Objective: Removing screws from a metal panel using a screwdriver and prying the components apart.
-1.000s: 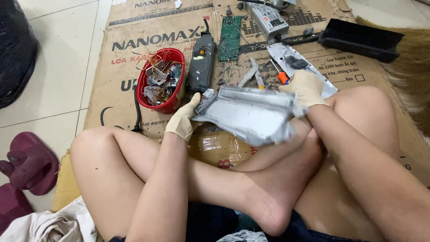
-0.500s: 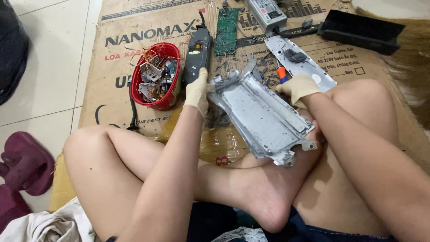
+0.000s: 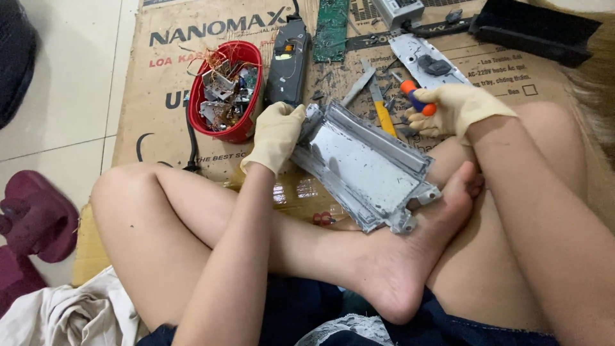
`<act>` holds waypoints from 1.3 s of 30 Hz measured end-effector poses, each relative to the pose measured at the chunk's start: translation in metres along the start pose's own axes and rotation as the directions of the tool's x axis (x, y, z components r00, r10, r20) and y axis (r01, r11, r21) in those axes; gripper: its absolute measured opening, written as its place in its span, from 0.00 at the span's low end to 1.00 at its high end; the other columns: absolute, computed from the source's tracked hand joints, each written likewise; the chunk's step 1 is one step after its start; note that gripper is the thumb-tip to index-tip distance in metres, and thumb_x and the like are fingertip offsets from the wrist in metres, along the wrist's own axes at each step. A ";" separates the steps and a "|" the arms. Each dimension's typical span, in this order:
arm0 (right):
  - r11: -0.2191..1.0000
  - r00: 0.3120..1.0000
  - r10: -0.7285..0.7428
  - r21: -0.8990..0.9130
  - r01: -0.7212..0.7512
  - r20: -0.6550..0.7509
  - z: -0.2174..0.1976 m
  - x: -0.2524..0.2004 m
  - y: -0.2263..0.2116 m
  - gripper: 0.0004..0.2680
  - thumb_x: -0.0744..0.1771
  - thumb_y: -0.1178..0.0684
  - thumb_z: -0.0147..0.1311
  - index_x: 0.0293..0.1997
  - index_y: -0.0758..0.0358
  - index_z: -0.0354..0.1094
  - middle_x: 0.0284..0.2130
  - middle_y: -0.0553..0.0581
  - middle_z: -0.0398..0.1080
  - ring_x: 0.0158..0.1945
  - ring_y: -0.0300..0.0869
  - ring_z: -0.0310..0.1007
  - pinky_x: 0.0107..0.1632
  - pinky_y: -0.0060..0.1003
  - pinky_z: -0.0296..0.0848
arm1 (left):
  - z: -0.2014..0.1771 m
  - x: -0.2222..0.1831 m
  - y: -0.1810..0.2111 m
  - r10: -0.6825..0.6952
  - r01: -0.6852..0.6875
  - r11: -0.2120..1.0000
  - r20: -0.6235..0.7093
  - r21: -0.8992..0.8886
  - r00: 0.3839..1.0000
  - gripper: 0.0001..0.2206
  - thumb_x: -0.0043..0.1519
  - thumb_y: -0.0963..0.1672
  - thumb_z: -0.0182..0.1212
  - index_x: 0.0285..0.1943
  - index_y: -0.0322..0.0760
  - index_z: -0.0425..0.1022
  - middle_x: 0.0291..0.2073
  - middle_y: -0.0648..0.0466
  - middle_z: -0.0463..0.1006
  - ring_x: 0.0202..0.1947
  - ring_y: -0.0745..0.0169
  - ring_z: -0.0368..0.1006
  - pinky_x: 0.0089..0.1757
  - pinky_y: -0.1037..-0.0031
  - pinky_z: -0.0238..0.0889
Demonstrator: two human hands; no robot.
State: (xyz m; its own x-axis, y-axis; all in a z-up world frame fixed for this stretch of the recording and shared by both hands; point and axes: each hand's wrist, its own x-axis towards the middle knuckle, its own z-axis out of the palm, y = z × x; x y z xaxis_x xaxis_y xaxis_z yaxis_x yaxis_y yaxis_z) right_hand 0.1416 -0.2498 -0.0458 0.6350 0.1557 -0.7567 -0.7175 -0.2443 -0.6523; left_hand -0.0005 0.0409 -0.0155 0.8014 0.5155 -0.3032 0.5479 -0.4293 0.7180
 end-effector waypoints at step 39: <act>0.100 0.864 -0.463 -0.957 0.271 0.197 0.167 -0.066 0.028 0.11 0.66 0.43 0.48 0.44 0.48 0.79 0.35 0.60 0.79 0.48 0.57 0.79 0.51 0.53 0.77 | 0.137 0.021 -0.076 -0.392 0.305 0.861 -0.147 -0.407 0.908 0.21 0.47 0.44 0.66 0.48 0.26 0.78 0.47 0.38 0.81 0.55 0.43 0.75 0.55 0.61 0.69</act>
State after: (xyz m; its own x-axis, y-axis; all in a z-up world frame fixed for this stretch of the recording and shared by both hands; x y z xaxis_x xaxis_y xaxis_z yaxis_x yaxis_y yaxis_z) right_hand 0.0317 -0.1070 -0.0211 0.8246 0.4358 -0.3608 0.3746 -0.8985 -0.2291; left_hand 0.0077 -0.0167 -0.1621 0.4778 0.7457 -0.4644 0.6187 0.0896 0.7805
